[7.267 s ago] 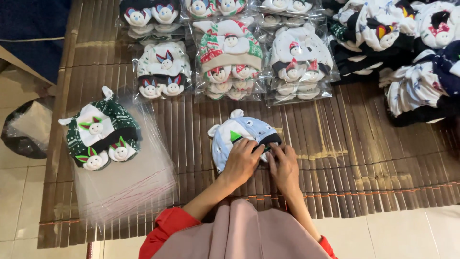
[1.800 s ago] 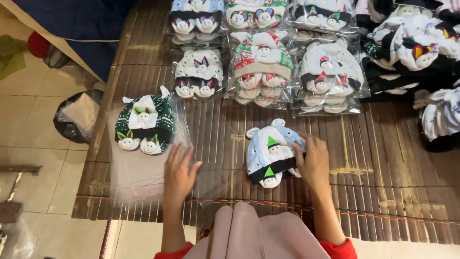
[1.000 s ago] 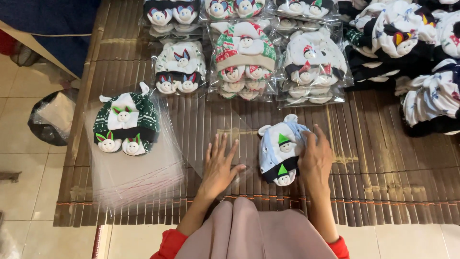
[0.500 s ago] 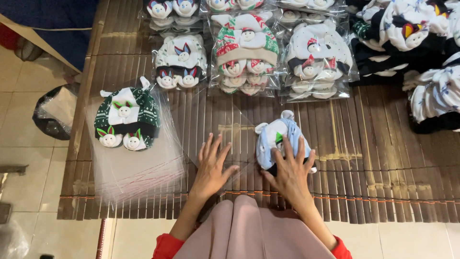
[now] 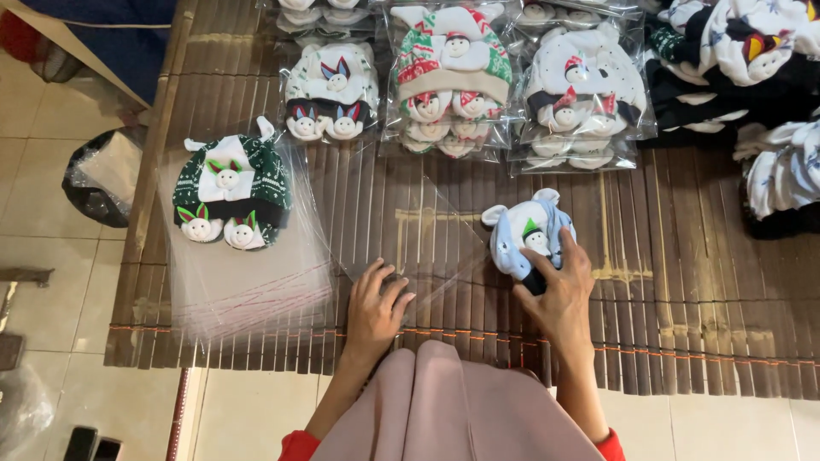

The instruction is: Packaging sets of baby hats and booties into individual plastic bags

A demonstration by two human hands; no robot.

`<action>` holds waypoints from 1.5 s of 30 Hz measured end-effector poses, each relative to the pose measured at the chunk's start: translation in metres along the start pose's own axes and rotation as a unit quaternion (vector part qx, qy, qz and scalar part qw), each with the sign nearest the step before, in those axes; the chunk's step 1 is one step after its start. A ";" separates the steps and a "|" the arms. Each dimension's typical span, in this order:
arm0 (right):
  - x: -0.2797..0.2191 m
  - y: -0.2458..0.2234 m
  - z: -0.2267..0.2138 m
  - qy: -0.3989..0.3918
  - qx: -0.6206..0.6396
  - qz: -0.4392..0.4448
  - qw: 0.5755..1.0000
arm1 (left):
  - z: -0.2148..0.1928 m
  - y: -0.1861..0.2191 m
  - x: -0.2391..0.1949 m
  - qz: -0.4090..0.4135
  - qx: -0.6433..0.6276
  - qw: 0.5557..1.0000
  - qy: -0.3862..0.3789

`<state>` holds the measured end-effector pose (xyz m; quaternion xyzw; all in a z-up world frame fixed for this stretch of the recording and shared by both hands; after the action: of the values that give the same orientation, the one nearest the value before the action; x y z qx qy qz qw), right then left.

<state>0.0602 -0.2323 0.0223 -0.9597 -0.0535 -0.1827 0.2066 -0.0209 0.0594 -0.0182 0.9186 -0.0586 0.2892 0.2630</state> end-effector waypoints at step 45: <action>-0.042 -0.104 -0.022 -0.254 0.325 -0.164 0.896 | 0.023 0.009 0.009 -0.059 -0.068 0.996 -0.004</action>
<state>-0.0043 -0.1479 0.0652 -0.8306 -0.3173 0.0638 0.4532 -0.0044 0.0407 -0.0254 0.9015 -0.0244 0.2651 0.3412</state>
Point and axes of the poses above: each hand's wrist, its own x-axis towards the middle knuckle, its own z-axis out of the palm, y = z × x, the point moved 8 cm from there along x, towards the middle knuckle, and after that the axes turned 12 degrees about y, right-handed, at the moved point
